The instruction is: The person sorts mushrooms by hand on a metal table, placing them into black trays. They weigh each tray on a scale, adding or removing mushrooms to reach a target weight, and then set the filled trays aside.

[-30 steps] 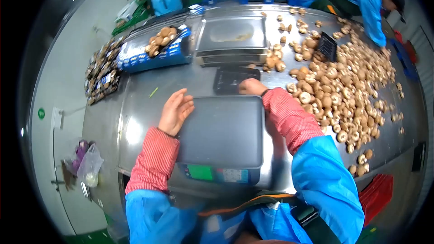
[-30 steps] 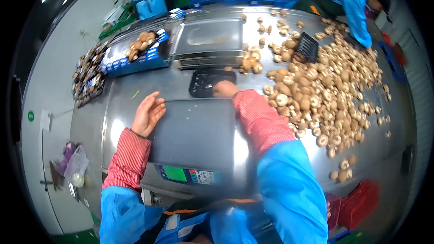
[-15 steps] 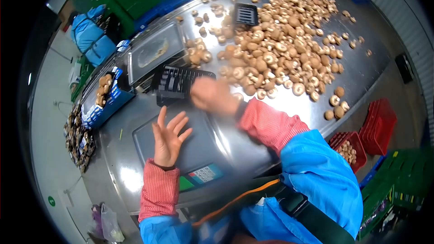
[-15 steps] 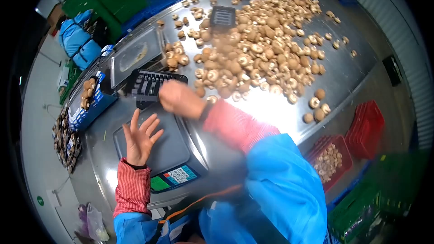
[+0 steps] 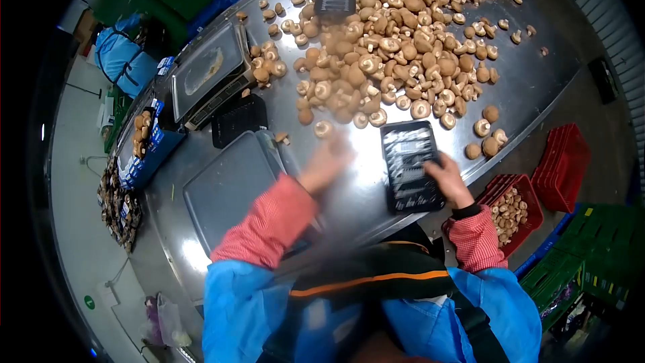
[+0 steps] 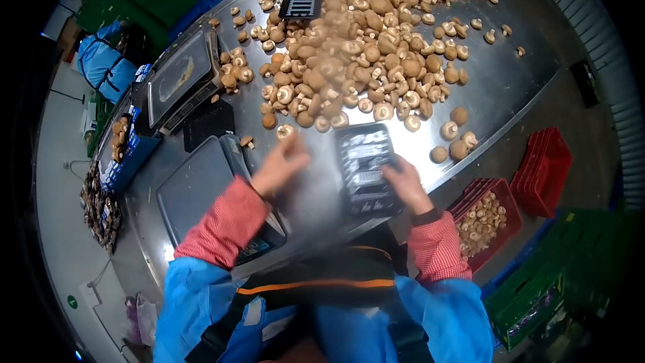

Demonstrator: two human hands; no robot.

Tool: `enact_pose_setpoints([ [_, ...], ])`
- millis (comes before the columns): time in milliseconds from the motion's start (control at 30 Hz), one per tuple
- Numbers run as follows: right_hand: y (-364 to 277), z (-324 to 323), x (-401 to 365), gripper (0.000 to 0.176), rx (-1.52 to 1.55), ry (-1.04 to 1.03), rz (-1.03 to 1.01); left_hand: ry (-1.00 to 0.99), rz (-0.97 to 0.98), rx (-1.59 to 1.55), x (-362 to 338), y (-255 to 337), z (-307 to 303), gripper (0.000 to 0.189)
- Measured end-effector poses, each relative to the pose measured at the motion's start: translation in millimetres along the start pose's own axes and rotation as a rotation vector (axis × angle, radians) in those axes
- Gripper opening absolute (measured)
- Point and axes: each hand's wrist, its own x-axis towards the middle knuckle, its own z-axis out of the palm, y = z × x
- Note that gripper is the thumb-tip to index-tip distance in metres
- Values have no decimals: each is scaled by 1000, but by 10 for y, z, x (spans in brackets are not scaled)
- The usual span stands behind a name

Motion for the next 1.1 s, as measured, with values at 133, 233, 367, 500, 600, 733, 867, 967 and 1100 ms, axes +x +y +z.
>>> enact_pose_setpoints([
  [133, -68, -451, 41, 28, -531, 481, -205, 332, 94, 605, 952, -379, -864, 105],
  [233, -244, -283, 117, 27, -875, 561, -254, 209, 19, 713, 1409, -527, -1163, 128],
  [367, -242, -87, 279, 29, -886, 518, -338, 124, -109, 922, 1570, -612, -942, 139],
  [500, -47, -204, 188, 26, -718, 497, -267, 82, 106, 777, 1534, -796, -1008, 135],
  [600, 150, -178, 316, 26, -634, 417, -280, 24, 243, 752, 1463, -923, -808, 129],
  [733, 140, 203, 757, 24, -484, 358, -389, -74, 283, 800, 1274, -817, -430, 120],
  [867, 166, 324, 1021, 30, -361, 338, -322, -10, 416, 404, 1168, -666, 138, 112],
  [967, 198, 307, 1023, 39, -318, 284, -258, 24, 371, 292, 923, -373, 497, 110],
  [1100, 637, 292, 1216, 44, -4, 214, -284, 86, 241, 408, 691, -14, 1005, 106],
])
